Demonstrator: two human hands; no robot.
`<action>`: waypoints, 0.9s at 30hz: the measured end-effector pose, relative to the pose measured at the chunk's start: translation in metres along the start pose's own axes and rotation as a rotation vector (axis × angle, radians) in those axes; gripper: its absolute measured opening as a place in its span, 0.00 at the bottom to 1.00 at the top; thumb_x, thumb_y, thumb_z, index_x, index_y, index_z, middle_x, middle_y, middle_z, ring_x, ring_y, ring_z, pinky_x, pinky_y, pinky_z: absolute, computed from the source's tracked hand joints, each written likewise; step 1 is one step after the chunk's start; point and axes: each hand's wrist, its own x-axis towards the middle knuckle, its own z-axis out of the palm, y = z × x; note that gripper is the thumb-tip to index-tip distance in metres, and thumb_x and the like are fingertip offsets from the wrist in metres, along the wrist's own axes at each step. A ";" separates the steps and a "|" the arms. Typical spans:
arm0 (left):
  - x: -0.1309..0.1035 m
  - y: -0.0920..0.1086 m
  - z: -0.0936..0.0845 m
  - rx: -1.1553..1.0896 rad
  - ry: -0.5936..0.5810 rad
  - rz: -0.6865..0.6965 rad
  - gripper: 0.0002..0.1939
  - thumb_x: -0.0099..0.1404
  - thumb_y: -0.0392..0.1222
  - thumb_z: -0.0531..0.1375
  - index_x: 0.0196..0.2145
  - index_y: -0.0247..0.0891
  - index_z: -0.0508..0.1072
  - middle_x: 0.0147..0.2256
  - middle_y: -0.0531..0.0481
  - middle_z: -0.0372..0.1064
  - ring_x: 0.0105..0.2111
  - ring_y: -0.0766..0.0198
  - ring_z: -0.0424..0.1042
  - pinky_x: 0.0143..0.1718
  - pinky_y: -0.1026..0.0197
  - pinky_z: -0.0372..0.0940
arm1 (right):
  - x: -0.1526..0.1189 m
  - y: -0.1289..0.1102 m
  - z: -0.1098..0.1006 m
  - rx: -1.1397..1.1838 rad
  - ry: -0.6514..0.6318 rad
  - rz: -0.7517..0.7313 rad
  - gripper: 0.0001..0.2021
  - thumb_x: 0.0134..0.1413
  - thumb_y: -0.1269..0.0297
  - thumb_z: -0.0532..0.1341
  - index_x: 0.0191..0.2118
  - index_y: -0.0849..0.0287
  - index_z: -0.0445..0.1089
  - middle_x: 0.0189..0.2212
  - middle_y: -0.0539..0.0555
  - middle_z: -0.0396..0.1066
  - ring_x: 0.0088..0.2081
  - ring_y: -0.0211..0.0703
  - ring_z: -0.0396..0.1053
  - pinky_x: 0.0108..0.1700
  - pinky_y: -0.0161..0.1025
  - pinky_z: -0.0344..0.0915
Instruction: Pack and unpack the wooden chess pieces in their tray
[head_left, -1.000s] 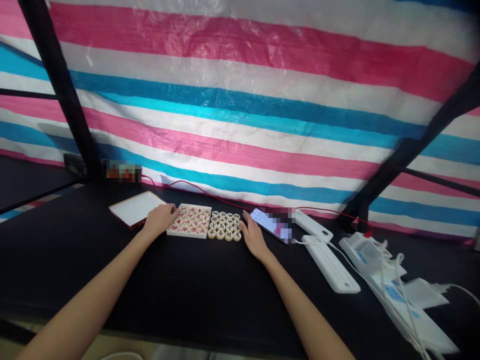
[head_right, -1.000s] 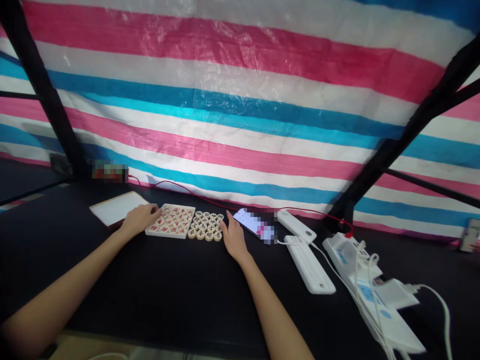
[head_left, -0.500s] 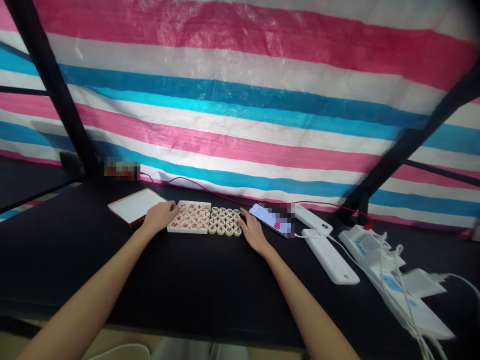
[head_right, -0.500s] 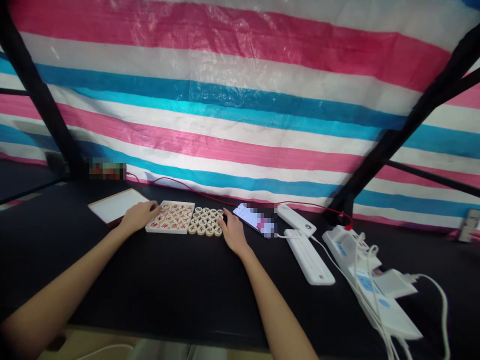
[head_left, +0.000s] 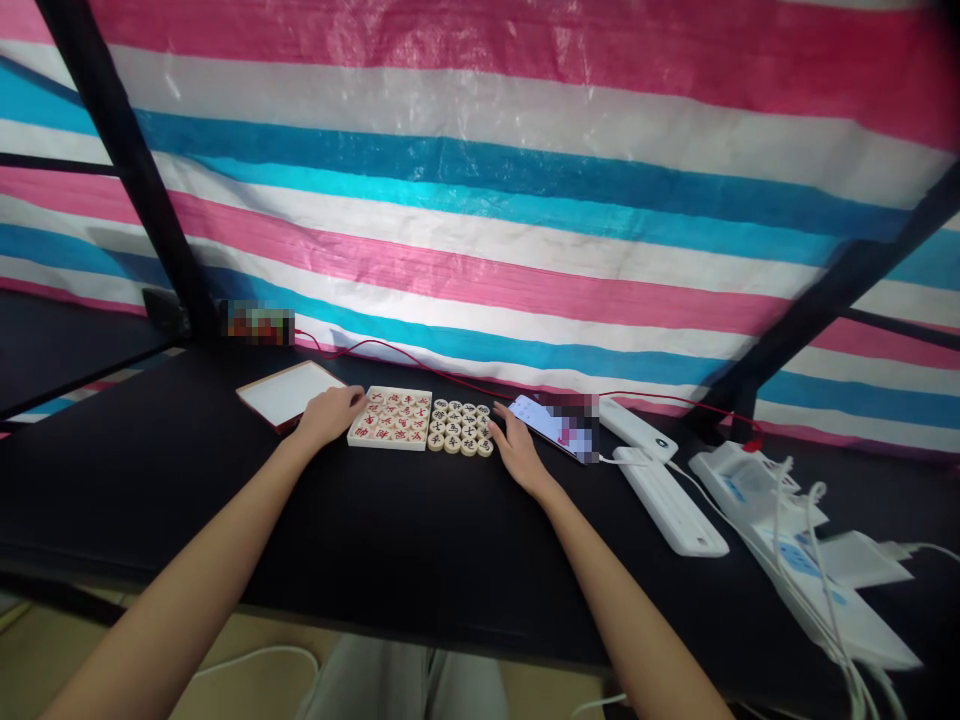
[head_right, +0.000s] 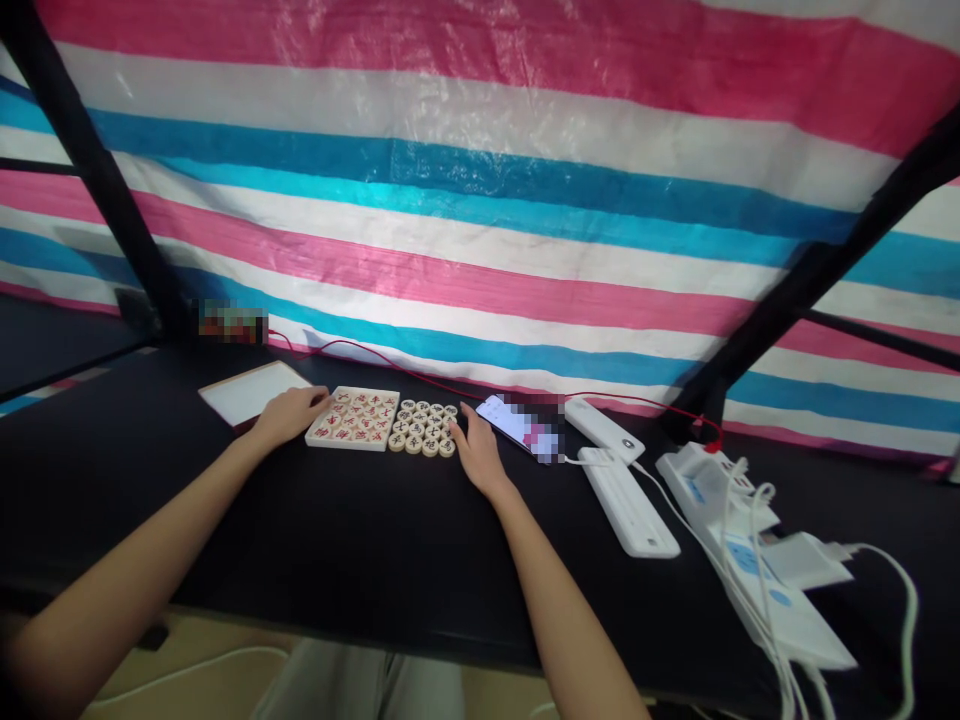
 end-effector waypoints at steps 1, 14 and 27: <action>-0.001 -0.001 0.000 0.006 -0.002 0.004 0.21 0.63 0.52 0.41 0.36 0.42 0.70 0.34 0.45 0.71 0.35 0.55 0.69 0.31 0.61 0.58 | -0.001 0.000 0.000 0.002 0.003 -0.005 0.26 0.58 0.50 0.46 0.58 0.60 0.53 0.54 0.60 0.60 0.56 0.46 0.55 0.57 0.47 0.50; -0.041 -0.009 -0.003 -0.068 0.031 0.015 0.20 0.65 0.51 0.42 0.38 0.42 0.70 0.36 0.46 0.72 0.38 0.57 0.69 0.35 0.61 0.59 | -0.011 -0.050 -0.014 -0.032 0.173 -0.129 0.19 0.57 0.59 0.50 0.53 0.58 0.61 0.48 0.56 0.65 0.48 0.46 0.60 0.51 0.44 0.56; -0.059 -0.014 -0.003 -0.114 0.087 0.044 0.19 0.66 0.50 0.42 0.34 0.41 0.69 0.35 0.44 0.72 0.38 0.55 0.71 0.34 0.60 0.59 | 0.043 -0.191 0.089 -0.568 -0.234 -0.300 0.09 0.54 0.61 0.56 0.38 0.57 0.71 0.39 0.56 0.70 0.44 0.47 0.62 0.45 0.45 0.50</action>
